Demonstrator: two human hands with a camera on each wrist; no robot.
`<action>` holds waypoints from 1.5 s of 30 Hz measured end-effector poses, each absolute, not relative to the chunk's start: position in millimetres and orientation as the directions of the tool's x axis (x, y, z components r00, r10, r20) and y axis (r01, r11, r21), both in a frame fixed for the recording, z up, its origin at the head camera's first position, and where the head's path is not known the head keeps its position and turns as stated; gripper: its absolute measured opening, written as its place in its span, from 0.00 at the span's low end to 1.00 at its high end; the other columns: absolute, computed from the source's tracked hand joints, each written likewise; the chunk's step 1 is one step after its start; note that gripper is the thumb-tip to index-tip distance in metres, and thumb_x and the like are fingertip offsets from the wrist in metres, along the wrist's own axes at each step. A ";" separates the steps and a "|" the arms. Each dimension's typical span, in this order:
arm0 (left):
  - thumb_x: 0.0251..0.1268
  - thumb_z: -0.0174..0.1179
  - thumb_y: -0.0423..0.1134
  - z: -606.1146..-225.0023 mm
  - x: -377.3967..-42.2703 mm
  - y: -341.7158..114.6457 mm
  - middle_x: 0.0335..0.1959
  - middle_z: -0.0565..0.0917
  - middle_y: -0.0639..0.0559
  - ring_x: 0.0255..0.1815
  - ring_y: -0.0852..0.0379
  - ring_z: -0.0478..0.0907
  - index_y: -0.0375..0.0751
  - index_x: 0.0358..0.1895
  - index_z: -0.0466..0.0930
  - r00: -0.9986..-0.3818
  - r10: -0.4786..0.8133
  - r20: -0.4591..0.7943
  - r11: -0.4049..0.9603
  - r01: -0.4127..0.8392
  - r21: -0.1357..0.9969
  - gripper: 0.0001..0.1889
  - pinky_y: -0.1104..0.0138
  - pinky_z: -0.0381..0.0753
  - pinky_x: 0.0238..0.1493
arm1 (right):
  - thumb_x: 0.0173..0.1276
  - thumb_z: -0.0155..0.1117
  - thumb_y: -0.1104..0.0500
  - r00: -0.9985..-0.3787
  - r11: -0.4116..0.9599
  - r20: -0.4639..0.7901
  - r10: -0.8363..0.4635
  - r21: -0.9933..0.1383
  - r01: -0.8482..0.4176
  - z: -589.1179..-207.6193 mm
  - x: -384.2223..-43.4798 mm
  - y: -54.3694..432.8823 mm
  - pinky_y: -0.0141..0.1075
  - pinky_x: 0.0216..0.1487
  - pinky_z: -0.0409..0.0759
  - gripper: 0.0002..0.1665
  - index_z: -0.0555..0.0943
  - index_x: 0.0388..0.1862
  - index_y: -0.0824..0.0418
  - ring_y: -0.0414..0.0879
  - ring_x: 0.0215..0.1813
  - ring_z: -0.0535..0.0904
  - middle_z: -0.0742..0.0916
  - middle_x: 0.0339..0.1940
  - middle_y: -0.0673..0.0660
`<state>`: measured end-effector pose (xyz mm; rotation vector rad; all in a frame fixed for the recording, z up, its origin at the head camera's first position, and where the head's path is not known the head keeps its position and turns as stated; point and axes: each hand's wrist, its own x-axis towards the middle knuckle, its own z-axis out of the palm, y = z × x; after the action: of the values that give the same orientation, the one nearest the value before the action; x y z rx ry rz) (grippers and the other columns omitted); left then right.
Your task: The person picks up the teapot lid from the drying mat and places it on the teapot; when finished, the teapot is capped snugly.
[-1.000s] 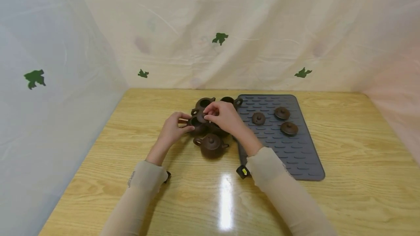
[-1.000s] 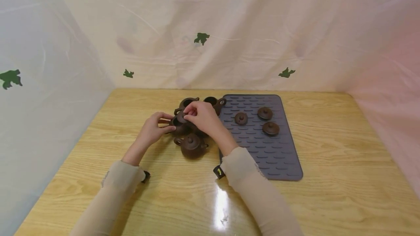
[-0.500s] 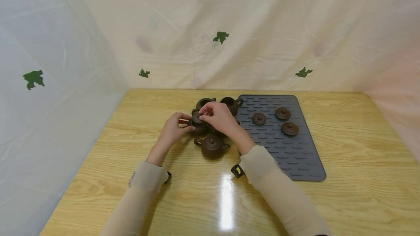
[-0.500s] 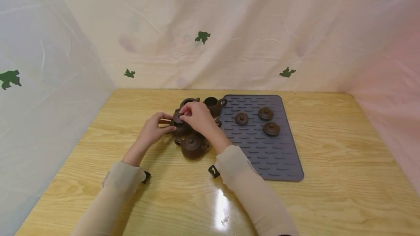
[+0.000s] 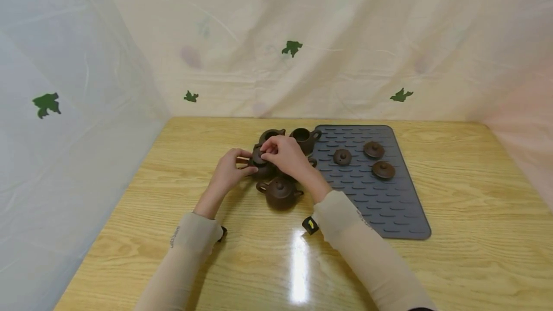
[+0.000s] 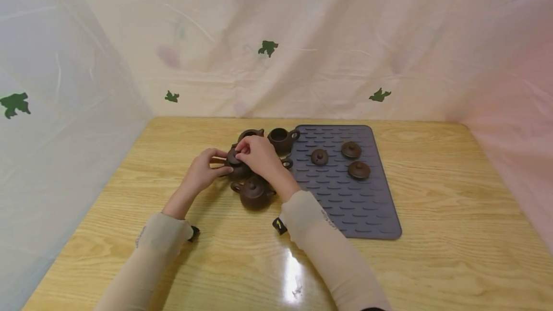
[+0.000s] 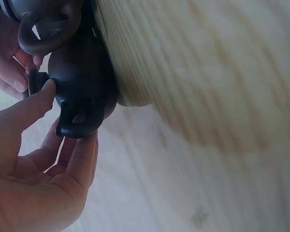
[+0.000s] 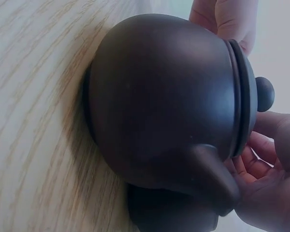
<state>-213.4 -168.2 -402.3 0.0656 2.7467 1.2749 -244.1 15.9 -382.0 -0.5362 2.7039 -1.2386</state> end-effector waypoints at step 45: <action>0.65 0.67 0.37 -399.1 -212.0 -168.1 0.63 0.75 0.39 0.64 0.40 0.78 0.37 0.60 0.76 -0.991 0.076 -0.106 0.642 -0.032 0.766 0.21 0.50 0.81 0.61 | 0.69 0.68 0.56 -0.921 0.678 -0.020 -0.389 -0.683 -0.272 -383.8 -247.9 10.2 0.38 0.46 0.82 0.08 0.85 0.44 0.57 0.45 0.42 0.82 0.87 0.39 0.53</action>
<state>-212.0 -168.1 -399.1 0.0364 2.7292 1.2765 -247.9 10.2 -383.8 -0.5409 2.7251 -1.0703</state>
